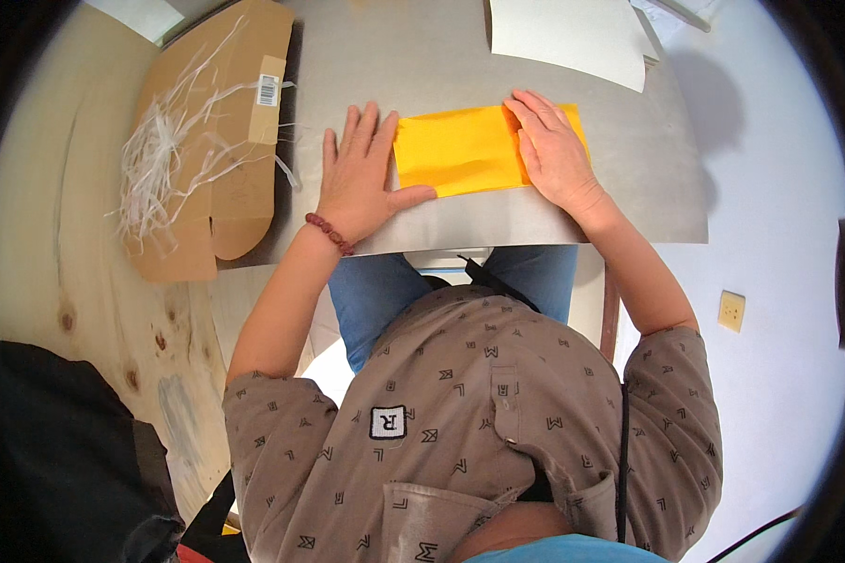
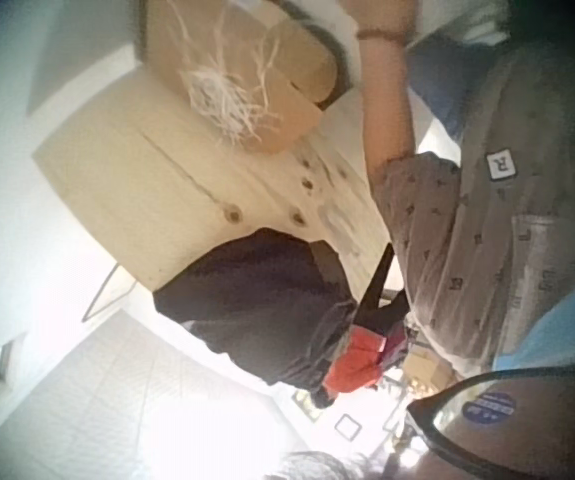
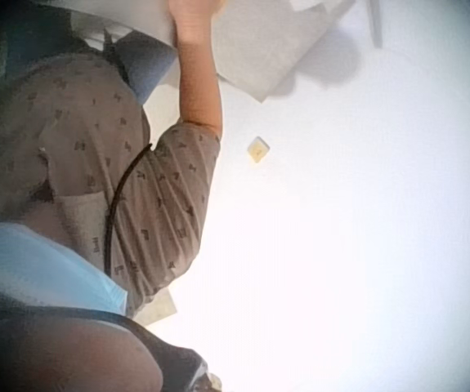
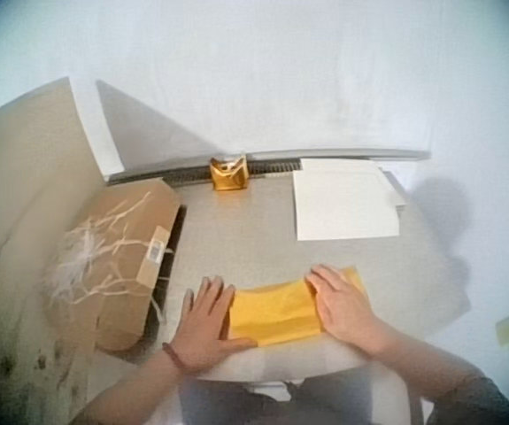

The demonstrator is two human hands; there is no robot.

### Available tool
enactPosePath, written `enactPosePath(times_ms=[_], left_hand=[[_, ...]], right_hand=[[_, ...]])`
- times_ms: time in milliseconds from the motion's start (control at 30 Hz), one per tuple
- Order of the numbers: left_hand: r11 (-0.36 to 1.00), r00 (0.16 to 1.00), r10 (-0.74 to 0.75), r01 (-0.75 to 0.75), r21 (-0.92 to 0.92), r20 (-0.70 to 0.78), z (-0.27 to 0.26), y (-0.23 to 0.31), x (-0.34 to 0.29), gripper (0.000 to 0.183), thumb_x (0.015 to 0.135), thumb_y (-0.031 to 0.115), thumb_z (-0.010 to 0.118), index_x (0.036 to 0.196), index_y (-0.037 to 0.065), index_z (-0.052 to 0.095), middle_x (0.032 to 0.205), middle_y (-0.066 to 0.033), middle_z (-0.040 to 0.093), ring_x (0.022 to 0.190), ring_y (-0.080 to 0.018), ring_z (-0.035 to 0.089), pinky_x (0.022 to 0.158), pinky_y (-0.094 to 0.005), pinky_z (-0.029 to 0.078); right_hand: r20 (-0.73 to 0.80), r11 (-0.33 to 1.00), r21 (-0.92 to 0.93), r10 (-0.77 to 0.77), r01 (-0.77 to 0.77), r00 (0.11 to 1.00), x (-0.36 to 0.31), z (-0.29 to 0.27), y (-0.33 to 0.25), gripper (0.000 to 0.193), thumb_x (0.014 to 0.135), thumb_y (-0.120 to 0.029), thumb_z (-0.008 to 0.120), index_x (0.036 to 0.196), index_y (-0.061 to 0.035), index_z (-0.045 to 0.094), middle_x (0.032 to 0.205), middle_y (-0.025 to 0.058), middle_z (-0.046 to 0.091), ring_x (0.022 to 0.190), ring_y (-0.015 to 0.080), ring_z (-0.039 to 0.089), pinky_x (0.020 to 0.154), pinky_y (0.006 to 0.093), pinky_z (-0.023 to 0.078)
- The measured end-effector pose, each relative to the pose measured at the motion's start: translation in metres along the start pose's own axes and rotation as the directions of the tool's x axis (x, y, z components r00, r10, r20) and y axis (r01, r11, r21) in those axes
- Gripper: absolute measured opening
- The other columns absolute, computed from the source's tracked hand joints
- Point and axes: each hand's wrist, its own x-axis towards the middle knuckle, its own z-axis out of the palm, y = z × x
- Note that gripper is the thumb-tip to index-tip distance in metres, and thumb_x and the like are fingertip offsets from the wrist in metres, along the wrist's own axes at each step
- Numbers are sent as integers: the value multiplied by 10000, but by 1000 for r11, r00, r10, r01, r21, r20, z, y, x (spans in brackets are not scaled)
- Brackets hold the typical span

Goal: The person folds a gold-colored sheet of paper into a triangular origami shape, pressing creases and tucking flaps to form a small pouch. They place the finished piece on the table and begin folding a second sheet in the same manner.

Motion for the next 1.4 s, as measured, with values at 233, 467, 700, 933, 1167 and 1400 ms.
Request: enactPosePath(times_ms=[233,467,700,933,1167,1400], left_hand=[[981,889,83,-154,-123,-451,-21,33,-29,625,866,172,828,1441,73,607,1502,-183,549,1435,-389,484,1196,-525,380],[933,935,341,-349,-90,-98,-10,65,-26,455,908,239,792,1335,114,695,1400,-91,641,1386,-306,537,1190,-517,399],[910,916,392,-400,-114,-85,28,119,-12,693,991,439,701,1560,85,526,1659,-95,456,1592,-304,331,1299,-557,236],[930,929,367,-366,-22,40,24,89,-25,788,995,536,660,1625,117,441,1689,-80,420,1604,-299,307,1299,-556,218],[968,966,244,-248,-43,-82,-28,43,-58,570,957,433,738,1395,80,648,1485,-122,606,1478,-322,459,1234,-559,328],[897,891,356,-410,-164,-281,0,53,11,395,885,173,785,1238,17,703,1360,-155,667,1342,-337,574,1139,-452,464]], right_hand=[[1,999,42,16,-16,1000,-1,1,0,435,1026,-90,560,1457,-34,580,1549,157,536,1460,355,473,1223,437,411],[-51,999,54,11,-8,999,-1,1,0,426,1024,-81,554,1445,-22,584,1528,165,552,1418,374,511,1195,439,440],[-73,973,226,59,-41,996,-1,-2,7,449,988,-19,532,1433,-27,589,1543,173,547,1400,386,529,1175,443,457],[-25,990,138,40,-36,999,0,-2,3,476,963,22,531,1433,-26,585,1541,165,547,1413,376,521,1198,436,436],[17,991,119,65,-66,998,-1,-7,-2,501,971,47,534,1460,-52,575,1564,158,514,1440,364,490,1215,429,421],[43,989,123,77,-81,996,0,-11,-6,511,955,55,529,1444,-70,605,1576,158,510,1443,382,487,1217,432,413]])
